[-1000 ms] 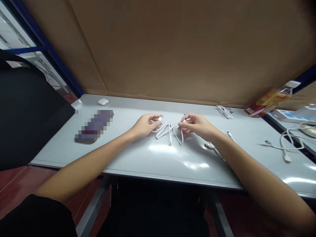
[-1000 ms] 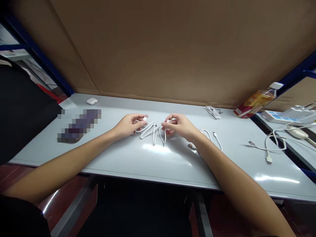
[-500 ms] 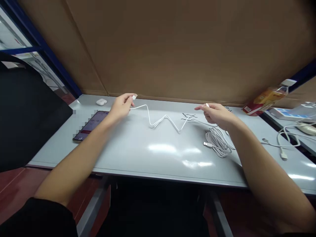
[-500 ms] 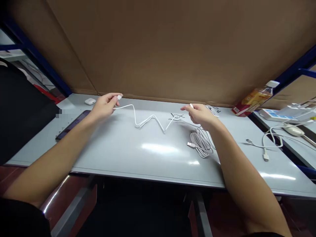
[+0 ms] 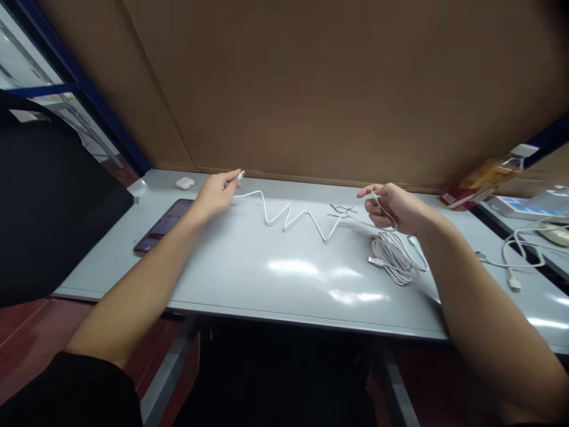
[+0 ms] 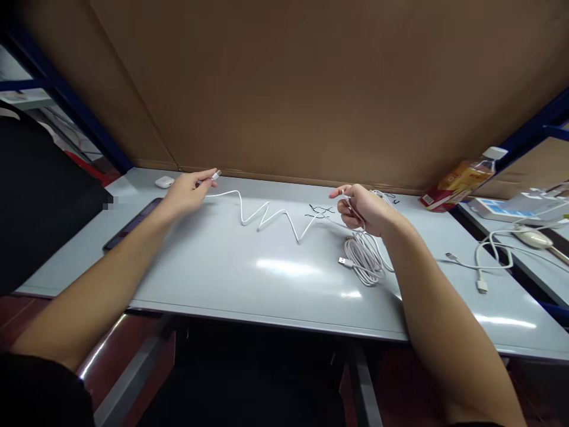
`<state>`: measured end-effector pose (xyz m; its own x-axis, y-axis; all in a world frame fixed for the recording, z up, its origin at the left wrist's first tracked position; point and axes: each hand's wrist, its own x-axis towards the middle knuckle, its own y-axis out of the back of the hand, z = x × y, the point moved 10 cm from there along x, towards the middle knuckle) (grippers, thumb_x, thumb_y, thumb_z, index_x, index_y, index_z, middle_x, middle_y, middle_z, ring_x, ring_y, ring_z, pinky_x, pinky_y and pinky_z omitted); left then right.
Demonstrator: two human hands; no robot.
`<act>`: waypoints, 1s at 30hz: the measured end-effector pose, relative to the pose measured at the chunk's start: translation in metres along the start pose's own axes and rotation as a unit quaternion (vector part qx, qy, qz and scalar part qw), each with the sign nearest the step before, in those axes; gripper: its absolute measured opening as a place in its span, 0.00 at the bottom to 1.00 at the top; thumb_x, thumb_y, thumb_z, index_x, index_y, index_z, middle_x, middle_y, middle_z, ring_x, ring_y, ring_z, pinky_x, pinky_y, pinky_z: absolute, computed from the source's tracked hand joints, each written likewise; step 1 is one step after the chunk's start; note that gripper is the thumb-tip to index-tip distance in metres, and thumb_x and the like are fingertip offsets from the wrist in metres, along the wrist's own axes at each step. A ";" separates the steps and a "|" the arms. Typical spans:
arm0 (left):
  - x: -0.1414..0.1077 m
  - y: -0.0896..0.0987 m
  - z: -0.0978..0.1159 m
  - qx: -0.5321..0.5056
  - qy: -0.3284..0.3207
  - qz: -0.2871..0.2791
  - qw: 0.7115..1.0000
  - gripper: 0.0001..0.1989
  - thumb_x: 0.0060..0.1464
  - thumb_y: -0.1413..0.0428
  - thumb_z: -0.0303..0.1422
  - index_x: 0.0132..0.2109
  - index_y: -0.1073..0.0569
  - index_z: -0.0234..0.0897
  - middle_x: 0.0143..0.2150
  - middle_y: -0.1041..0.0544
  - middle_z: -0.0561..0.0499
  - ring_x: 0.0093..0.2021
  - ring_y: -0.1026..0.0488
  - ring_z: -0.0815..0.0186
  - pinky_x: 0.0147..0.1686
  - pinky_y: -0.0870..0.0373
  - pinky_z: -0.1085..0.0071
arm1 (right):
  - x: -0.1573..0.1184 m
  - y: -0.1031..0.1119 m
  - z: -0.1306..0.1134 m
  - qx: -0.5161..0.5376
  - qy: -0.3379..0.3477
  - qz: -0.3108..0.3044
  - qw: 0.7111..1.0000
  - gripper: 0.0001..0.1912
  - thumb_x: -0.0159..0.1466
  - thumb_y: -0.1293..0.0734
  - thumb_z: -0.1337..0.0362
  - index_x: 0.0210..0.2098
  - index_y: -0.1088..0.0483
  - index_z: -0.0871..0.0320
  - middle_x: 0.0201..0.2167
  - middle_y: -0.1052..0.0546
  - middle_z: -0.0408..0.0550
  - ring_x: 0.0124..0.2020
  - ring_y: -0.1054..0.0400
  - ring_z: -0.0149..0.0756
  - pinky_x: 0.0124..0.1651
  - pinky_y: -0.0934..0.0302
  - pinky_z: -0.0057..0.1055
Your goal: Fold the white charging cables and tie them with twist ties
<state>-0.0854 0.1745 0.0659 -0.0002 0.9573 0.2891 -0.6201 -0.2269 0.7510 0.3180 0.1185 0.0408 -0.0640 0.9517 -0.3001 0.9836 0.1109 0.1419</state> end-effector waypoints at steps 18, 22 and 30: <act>-0.024 -0.048 0.030 -0.068 -0.074 -0.072 0.992 0.17 0.62 0.44 0.40 0.51 0.16 0.39 0.40 0.15 0.48 0.35 0.24 0.63 0.42 0.28 0.67 | -0.013 -0.050 -0.005 -0.121 0.102 -0.162 0.974 0.18 0.57 0.20 0.51 0.38 0.23 0.56 0.47 0.17 0.54 0.47 0.21 0.45 0.55 0.27 0.47; -0.043 -0.072 0.052 -0.098 -0.119 -0.128 0.980 0.19 0.63 0.44 0.42 0.54 0.16 0.41 0.46 0.14 0.48 0.37 0.23 0.63 0.43 0.27 0.67 | -0.004 -0.072 0.000 -0.155 0.155 -0.099 0.971 0.16 0.57 0.22 0.51 0.37 0.21 0.56 0.37 0.17 0.50 0.39 0.20 0.44 0.46 0.25 0.43; -0.077 -0.096 0.088 -0.107 -0.217 -0.240 0.940 0.22 0.66 0.45 0.43 0.62 0.22 0.41 0.53 0.17 0.47 0.44 0.21 0.60 0.46 0.27 0.65 | -0.019 -0.116 -0.005 -0.402 0.324 0.001 0.856 0.09 0.68 0.31 0.58 0.38 0.20 0.55 0.34 0.17 0.48 0.32 0.28 0.38 0.38 0.38 0.35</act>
<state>0.0428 0.1067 0.0236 0.6121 0.7658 0.1971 -0.6098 0.2984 0.7342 0.2042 0.0894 0.0346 -0.3995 0.8820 0.2500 0.5662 0.0229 0.8239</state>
